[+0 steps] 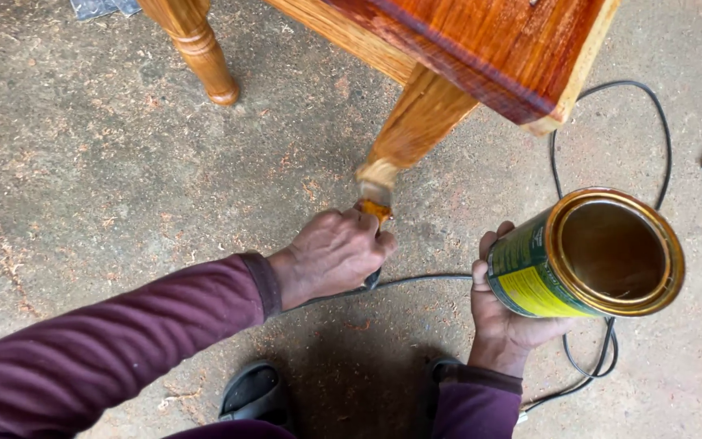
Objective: Staining or painting a wooden table with a brush.
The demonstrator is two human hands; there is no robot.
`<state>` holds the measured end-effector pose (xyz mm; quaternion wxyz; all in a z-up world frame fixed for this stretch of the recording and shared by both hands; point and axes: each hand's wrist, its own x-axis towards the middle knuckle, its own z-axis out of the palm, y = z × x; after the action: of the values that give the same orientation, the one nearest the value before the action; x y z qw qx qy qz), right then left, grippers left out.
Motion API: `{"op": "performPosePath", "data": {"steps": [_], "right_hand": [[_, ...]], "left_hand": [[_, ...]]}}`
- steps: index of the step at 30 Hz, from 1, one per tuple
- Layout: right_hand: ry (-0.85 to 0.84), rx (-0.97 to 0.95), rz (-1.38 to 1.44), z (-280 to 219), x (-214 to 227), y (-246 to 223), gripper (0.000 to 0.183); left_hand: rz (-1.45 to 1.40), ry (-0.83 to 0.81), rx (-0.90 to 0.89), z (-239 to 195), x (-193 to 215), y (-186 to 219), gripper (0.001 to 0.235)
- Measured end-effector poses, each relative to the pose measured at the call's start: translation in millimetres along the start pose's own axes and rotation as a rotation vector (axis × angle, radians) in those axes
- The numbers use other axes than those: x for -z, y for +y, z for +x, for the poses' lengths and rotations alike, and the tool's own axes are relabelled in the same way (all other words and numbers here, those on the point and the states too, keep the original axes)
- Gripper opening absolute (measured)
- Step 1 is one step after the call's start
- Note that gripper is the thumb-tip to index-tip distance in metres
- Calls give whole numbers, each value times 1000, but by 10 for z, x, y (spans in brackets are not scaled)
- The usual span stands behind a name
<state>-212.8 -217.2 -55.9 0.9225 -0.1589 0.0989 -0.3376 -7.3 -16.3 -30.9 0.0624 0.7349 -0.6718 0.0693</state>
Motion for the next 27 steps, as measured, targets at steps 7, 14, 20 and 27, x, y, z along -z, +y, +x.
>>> {"op": "performPosePath", "data": {"steps": [7, 14, 20, 27], "right_hand": [[-94, 8, 65, 195, 139, -11, 80], [-165, -111, 215, 284, 17, 201, 72], [-206, -111, 144, 265, 107, 56, 75], [-135, -13, 91, 237, 209, -151, 73]], "left_hand": [[-424, 230, 283, -107, 575, -66, 11], [-1099, 718, 1180, -46, 407, -28, 22], [-1723, 1345, 1658, 88, -557, 578, 30], [-1768, 1751, 1344, 654, -1054, 1031, 22]]}}
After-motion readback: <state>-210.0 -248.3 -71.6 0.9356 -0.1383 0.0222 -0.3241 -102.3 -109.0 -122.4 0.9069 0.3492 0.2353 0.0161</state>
